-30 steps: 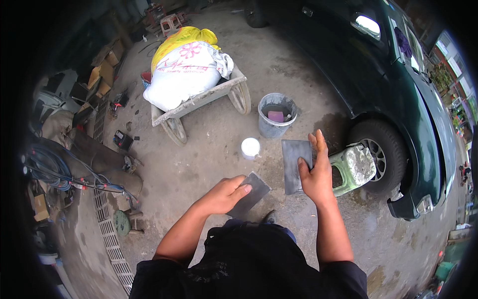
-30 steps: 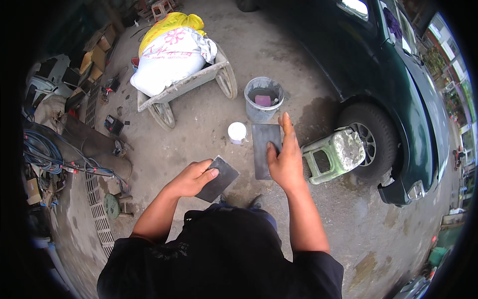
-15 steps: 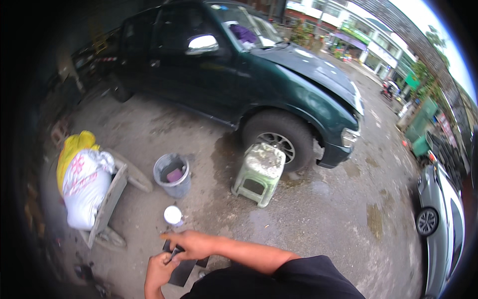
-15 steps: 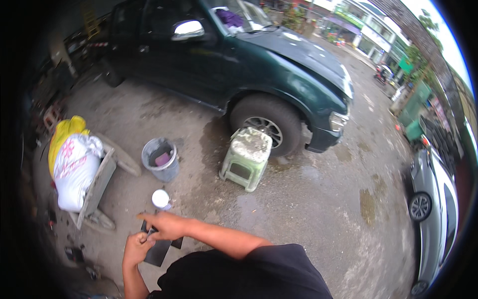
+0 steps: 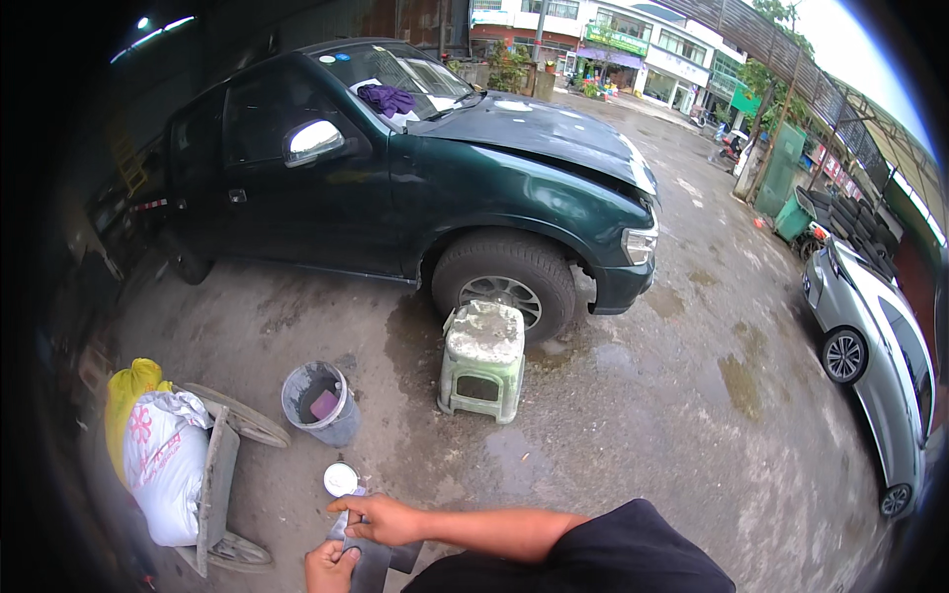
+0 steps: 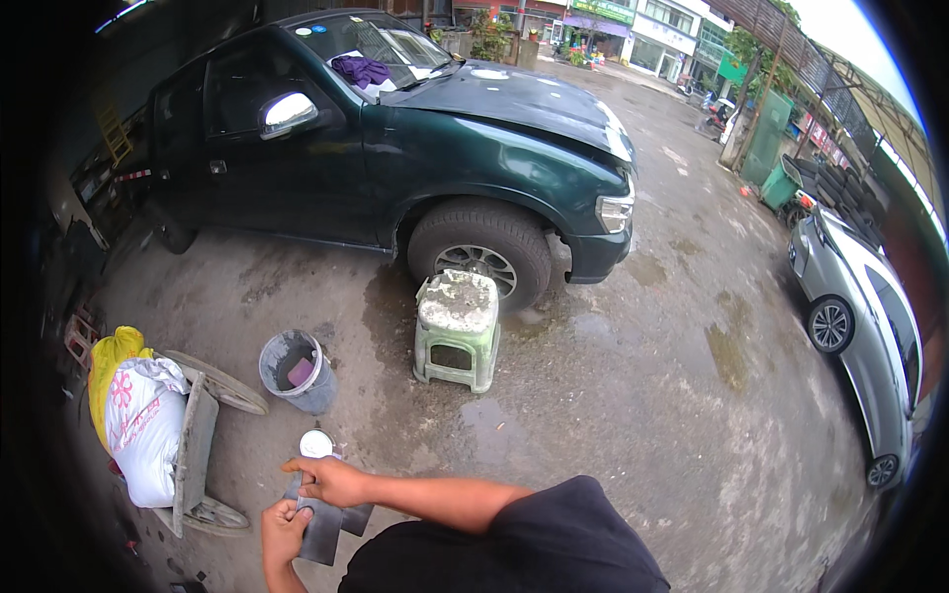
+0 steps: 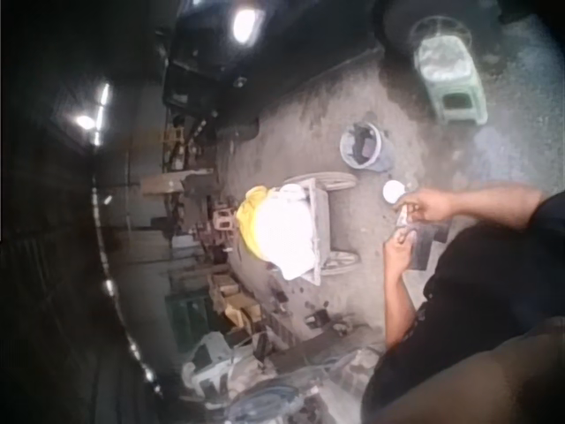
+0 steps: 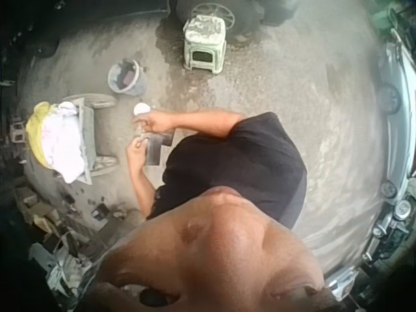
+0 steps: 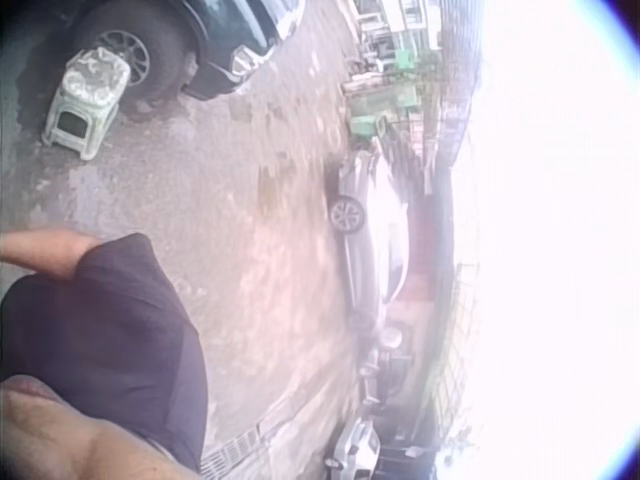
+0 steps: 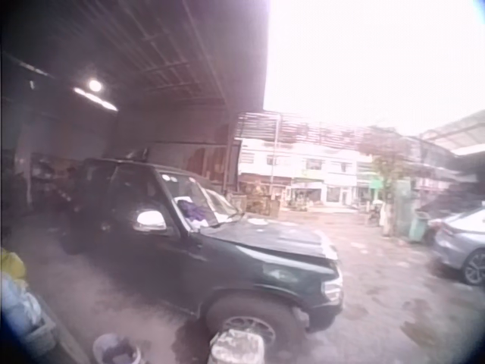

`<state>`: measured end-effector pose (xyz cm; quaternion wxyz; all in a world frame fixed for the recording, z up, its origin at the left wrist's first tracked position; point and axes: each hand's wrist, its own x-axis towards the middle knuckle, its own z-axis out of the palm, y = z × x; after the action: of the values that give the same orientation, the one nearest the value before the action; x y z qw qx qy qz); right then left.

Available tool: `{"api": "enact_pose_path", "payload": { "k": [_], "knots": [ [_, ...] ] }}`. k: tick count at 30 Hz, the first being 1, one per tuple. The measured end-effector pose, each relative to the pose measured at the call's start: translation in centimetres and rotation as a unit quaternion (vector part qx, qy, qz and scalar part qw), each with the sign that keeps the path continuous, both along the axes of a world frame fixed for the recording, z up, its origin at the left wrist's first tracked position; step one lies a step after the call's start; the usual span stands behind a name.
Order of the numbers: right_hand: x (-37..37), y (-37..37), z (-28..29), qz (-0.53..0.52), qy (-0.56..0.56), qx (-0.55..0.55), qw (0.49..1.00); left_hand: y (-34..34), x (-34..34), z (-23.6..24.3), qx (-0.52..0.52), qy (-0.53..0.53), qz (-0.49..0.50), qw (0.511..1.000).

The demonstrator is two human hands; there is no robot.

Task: The person applies a yellow body filler to the hood of a dark-colored car using two metal spreaders. They spread the filler across the hood surface, then walk away from the car while holding the spreaders.

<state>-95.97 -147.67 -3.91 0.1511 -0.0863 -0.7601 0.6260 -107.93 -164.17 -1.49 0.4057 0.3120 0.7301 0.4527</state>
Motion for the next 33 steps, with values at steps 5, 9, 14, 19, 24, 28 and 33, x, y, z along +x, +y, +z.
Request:
{"api": "enact_pose_path", "payload": {
  "k": [5, 9, 14, 19, 24, 28, 33],
  "knots": [
    [0.9, -0.1, -0.9, -0.002, 0.018, 0.005, 1.000, -1.0, -2.3, -3.3, 0.056, 0.006, 0.072, 0.996],
    [1.0, 0.0, -0.7, 0.006, 0.015, 0.020, 1.000, -1.7, -3.7, -3.9, 0.102, -0.021, 0.093, 0.990],
    [2.0, 1.4, -1.4, -0.067, -0.008, 0.054, 0.996, -1.9, -4.8, -2.6, 0.241, -0.101, 0.205, 0.943],
    [2.4, 3.1, -0.6, -0.128, -0.017, -0.009, 0.992, -3.3, -4.9, -3.9, 0.205, -0.141, 0.241, 0.938],
    [2.1, 3.5, 0.0, -0.093, 0.029, 0.038, 0.995, -3.1, -4.0, -7.1, 0.211, -0.248, 0.169, 0.930],
    [1.3, 3.0, -0.5, -0.091, 0.084, 0.071, 0.990, -2.7, -4.2, -10.6, 0.120, -0.246, 0.132, 0.953],
    [-0.1, 2.0, 0.9, -0.100, 0.089, 0.086, 0.987, -0.4, 0.8, -5.4, 0.108, -0.309, 0.011, 0.945]
  ]
}}
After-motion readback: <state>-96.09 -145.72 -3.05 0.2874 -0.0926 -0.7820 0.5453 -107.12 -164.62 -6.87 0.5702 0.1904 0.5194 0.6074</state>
